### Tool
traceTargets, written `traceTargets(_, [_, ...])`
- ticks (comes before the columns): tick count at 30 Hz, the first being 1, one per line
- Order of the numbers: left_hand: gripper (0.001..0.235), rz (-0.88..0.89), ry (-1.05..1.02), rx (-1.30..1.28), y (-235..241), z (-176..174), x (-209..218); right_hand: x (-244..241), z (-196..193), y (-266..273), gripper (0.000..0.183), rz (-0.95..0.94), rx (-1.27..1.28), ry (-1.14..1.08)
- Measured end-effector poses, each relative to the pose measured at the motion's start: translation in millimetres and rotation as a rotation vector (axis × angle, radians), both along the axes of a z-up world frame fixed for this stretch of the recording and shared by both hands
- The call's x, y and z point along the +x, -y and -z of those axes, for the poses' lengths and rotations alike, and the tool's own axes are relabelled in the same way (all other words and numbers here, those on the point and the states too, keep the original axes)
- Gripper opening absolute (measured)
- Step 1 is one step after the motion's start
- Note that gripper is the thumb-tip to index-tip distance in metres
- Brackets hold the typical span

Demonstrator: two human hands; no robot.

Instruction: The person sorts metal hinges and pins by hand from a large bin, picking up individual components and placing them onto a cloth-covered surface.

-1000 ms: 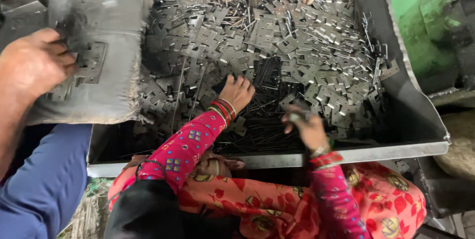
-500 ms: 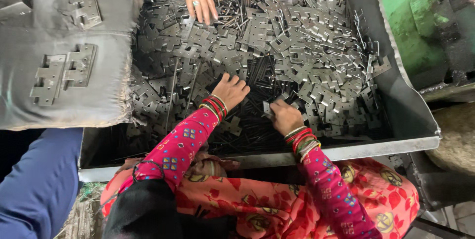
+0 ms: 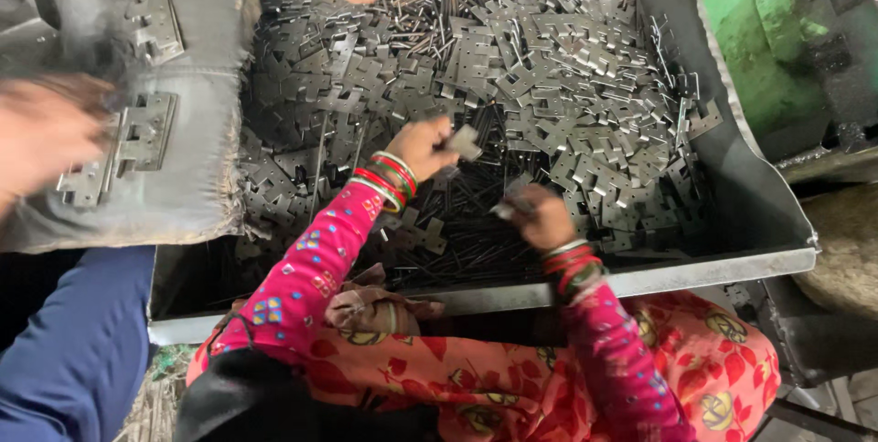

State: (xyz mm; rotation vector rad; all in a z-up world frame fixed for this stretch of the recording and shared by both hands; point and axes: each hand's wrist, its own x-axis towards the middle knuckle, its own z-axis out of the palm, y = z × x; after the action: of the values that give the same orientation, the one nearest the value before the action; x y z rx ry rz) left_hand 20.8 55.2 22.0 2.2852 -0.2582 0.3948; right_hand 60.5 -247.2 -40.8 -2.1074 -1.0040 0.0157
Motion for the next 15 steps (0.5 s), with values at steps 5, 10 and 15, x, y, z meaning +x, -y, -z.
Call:
traceTargets(5, [0.016,0.000,-0.438,-0.734,25,-36,2,12,-23,44,0.023,0.289,0.747,-0.782])
traceTargets(10, [0.029,0.072,-0.368,-0.817,79,-28,-20,2,-31,34,0.028,0.254,0.960,-1.327])
traceTargets(15, [0.042,-0.015,-0.196,-0.099,128,-16,-58,-37,-22,-24,0.052,0.251,0.894,-1.326])
